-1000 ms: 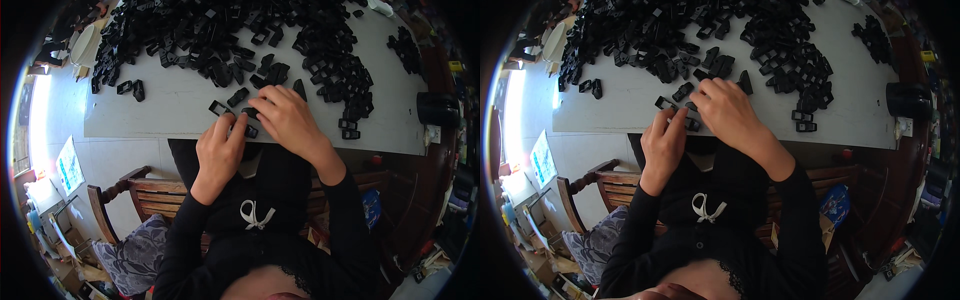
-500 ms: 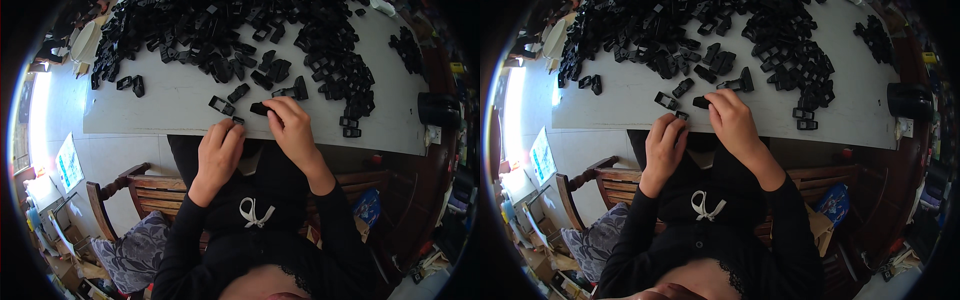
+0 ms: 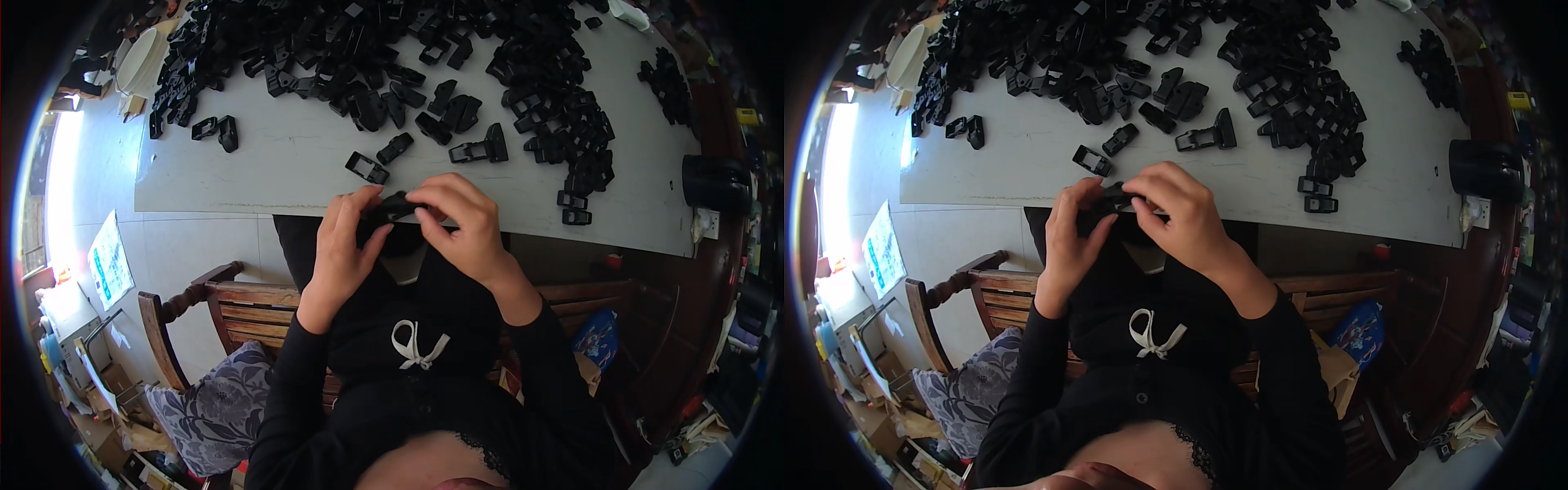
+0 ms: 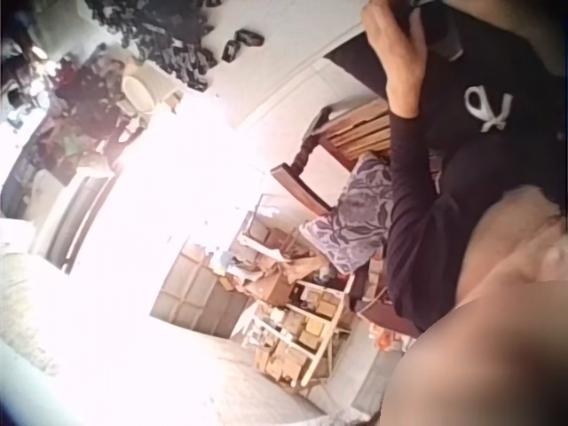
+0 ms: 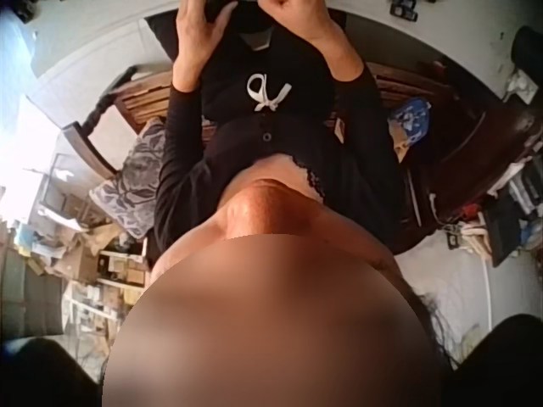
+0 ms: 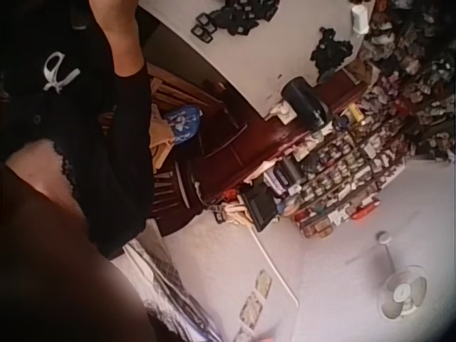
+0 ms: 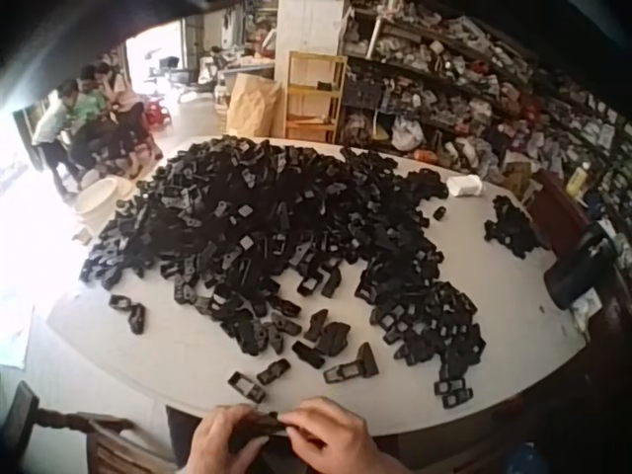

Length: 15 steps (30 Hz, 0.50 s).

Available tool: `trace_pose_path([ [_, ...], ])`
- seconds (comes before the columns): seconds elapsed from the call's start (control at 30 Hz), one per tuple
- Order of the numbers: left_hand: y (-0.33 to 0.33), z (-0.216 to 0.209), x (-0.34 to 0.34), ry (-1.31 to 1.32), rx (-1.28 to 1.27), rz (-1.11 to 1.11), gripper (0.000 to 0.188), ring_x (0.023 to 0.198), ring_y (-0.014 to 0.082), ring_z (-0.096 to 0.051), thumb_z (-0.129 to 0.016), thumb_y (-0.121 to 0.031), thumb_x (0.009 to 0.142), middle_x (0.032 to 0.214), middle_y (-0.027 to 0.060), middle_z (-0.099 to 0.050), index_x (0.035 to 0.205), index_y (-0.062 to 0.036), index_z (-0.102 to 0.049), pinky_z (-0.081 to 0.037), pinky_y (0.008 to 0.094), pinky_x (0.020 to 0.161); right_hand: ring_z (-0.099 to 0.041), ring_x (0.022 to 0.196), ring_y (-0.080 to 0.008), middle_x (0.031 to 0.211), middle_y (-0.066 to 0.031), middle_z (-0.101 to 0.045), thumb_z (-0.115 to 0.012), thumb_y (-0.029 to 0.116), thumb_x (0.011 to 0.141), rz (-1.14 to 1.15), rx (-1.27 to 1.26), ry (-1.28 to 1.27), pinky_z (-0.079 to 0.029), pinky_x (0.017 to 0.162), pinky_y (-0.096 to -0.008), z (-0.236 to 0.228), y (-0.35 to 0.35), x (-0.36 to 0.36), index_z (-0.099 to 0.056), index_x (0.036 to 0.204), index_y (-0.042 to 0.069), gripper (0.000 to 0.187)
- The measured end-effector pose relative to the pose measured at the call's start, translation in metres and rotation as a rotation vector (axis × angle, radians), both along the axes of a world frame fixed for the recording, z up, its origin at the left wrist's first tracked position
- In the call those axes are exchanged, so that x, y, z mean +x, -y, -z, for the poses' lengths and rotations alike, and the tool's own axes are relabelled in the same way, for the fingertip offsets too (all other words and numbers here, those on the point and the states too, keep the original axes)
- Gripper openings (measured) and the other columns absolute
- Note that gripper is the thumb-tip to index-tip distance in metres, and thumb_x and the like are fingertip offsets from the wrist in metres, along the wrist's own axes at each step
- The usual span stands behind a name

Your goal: Manually assemble black plastic buckle components at a workbench.

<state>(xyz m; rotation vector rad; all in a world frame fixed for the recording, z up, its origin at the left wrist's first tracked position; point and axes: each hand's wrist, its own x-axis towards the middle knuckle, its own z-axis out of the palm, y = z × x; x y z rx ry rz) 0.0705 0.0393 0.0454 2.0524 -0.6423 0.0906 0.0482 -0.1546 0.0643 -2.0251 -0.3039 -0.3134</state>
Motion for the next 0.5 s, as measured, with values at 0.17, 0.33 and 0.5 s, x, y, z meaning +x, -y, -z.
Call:
trace_pose_path([
  [0.17,0.000,0.000,0.002,-0.024,-0.022,0.009,0.057,0.090,0.0279,-0.061,-0.075,0.005,0.073,0.101,0.0121,-0.062,0.126,-0.0024,-0.054,-0.051,0.0348,0.077,-0.065,0.077,-0.0239,0.096,-0.0112,-0.061,-0.074,-0.006,0.070,-0.046,-0.217,0.052,-0.055,0.064,-0.0326,0.002,-0.008,0.001,-0.067,0.100,0.000,0.032],
  [0.33,-0.001,-0.002,0.003,-0.040,-0.053,0.021,0.060,0.089,0.0279,-0.061,-0.075,0.006,0.071,0.100,0.0117,-0.062,0.126,-0.0031,-0.054,-0.051,0.0349,0.077,-0.063,0.074,-0.0235,0.094,-0.0099,-0.062,-0.072,-0.001,0.070,-0.109,-0.430,0.312,-0.052,0.063,-0.0339,-0.002,-0.005,0.008,-0.068,0.097,-0.003,0.028],
  [0.5,0.000,0.000,0.003,-0.040,-0.088,0.043,0.062,0.090,0.0279,-0.062,-0.075,0.007,0.070,0.101,0.0116,-0.063,0.127,-0.0037,-0.053,-0.051,0.0350,0.078,-0.063,0.075,-0.0239,0.091,-0.0100,-0.063,-0.071,0.001,0.072,-0.132,-0.469,0.276,-0.052,0.065,-0.0350,-0.006,-0.006,0.010,-0.069,0.098,-0.002,0.026],
])
